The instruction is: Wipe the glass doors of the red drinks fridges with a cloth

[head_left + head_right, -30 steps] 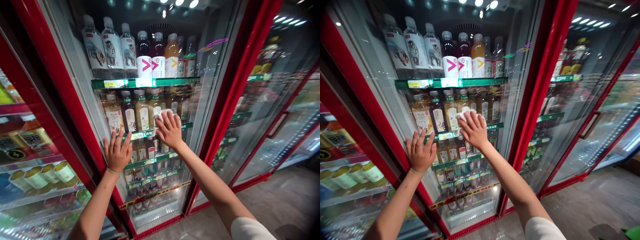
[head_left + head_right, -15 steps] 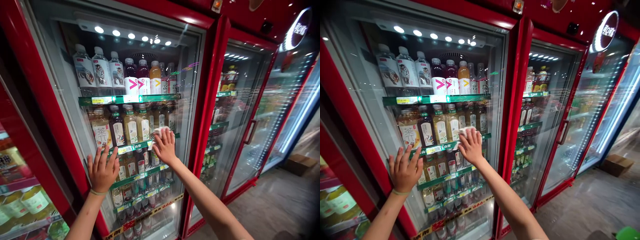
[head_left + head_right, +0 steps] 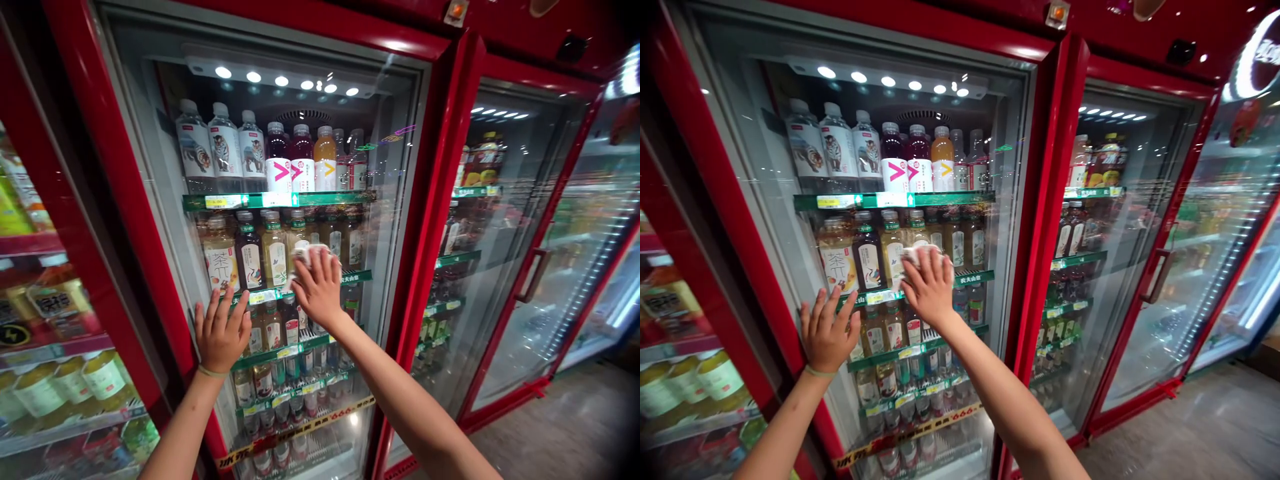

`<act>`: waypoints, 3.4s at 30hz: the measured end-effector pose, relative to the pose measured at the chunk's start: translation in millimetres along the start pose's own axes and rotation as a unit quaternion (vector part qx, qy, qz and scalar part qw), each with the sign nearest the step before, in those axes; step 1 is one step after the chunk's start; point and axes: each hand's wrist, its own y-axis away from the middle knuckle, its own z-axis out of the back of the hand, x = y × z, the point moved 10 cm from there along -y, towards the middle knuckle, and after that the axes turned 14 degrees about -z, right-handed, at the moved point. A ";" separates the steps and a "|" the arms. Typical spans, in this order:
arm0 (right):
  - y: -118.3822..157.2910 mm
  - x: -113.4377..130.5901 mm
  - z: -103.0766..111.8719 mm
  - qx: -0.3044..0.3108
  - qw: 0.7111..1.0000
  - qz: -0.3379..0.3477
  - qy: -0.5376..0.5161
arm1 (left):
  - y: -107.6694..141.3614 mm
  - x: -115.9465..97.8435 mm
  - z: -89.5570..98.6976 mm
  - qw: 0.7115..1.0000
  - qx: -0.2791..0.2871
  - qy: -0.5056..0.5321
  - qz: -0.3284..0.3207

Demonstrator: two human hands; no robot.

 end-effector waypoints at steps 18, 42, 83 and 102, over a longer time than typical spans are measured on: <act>-90.0 -14.3 10.0 -0.029 0.991 -0.129 -0.011 | 5.4 4.3 0.5 0.998 -0.006 0.058 0.032; 263.5 141.4 -65.1 0.156 0.967 0.194 -0.060 | 125.3 34.0 78.4 0.980 0.049 0.183 0.068; 229.0 165.1 -106.5 0.084 0.993 0.010 -0.080 | 108.9 56.0 54.1 0.954 0.155 0.248 0.057; 305.3 152.3 -113.7 0.114 0.989 0.050 -0.077 | 86.8 47.1 28.0 0.965 0.161 0.205 -0.007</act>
